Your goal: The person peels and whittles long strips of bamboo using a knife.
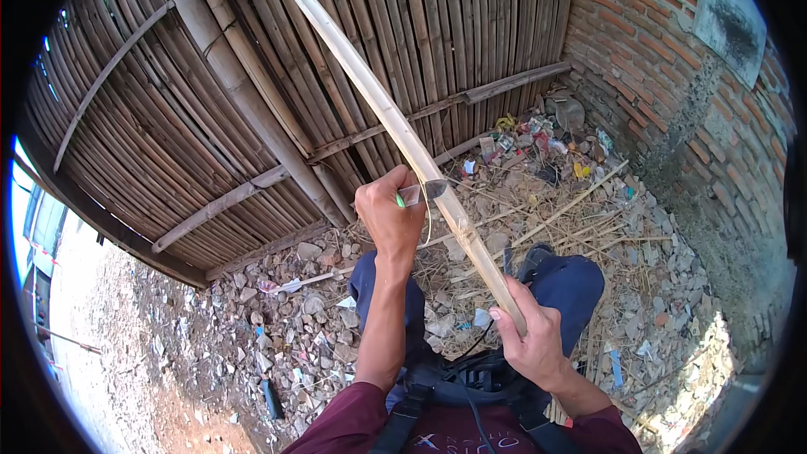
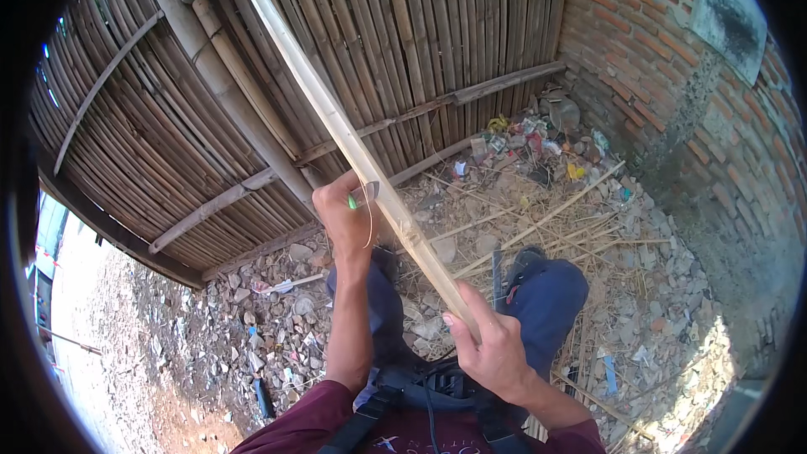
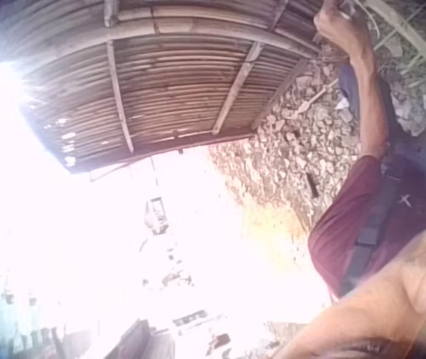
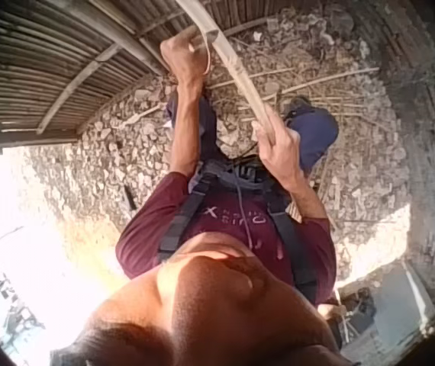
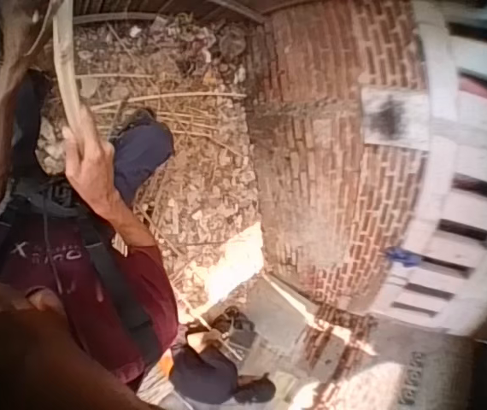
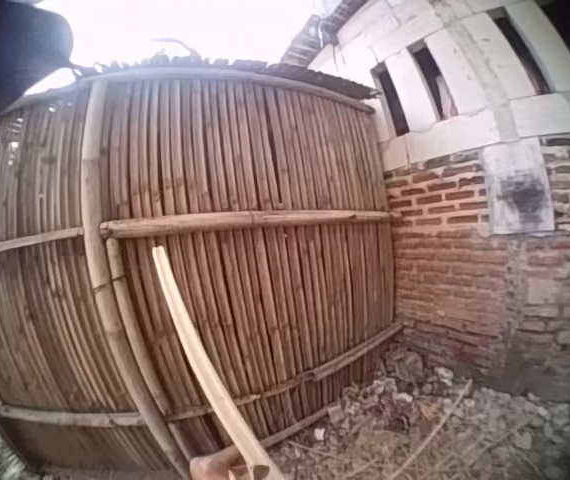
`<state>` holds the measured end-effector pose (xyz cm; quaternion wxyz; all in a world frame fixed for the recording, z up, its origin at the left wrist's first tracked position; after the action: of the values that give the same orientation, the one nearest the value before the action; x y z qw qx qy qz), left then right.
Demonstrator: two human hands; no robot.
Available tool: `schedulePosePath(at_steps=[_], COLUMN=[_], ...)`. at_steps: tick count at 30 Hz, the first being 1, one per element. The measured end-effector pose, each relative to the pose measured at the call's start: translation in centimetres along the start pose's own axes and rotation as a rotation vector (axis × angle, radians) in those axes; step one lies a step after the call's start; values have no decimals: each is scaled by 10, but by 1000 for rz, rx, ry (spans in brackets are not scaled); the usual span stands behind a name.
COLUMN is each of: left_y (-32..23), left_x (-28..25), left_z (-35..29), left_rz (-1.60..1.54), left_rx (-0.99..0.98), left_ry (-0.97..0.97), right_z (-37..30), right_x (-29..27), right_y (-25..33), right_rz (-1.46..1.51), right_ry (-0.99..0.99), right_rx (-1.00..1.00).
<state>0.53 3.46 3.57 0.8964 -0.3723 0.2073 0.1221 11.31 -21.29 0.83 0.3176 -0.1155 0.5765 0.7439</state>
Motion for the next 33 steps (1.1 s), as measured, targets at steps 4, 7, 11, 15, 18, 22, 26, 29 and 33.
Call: schedulePosePath(at_steps=[4, 7, 11, 15, 18, 22, 26, 29, 33], left_y=[-5, -5, 6, 57, 85, 114, 117, 94, 37], left_x=[5, 7, -1, -15, -36, -53, -51, -33, 0], left_z=[-1, 0, 13, 47, 63, 78, 71, 48, -2], left_rz=[-8, -14, 42, 159, 235, 117, -2, -51, -114], left_rx=[-14, -14, -35, -100, 46, -52, -159, -136, -103], left_ry=[-16, -40, -119, -195, -443, -362, -255, -197, 10], right_z=[-4, -5, -12, -38, -51, -63, -60, -44, -10], right_x=[-5, -5, 1, 14, 16, 9, 2, -3, -8], right_y=[1, 1, -1, -12, -16, -29, -35, -34, -34], right_rz=[-11, -14, 17, 38, 73, 56, 28, 46, 67], right_ry=[-7, -17, 34, 100, 122, 207, 173, 143, 65], right_rx=[26, 18, 66, 119, 141, 194, 193, 191, 192])
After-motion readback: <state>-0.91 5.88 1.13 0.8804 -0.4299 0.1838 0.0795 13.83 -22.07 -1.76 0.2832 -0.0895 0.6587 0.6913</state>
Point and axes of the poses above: each hand's wrist, its own z-axis towards the middle knuckle, its own x-axis out of the palm, y = z × x, the point moved 5 cm from there along z, towards the middle knuckle, and after that the axes turned 11 degrees about y, right-handed, at the moved point
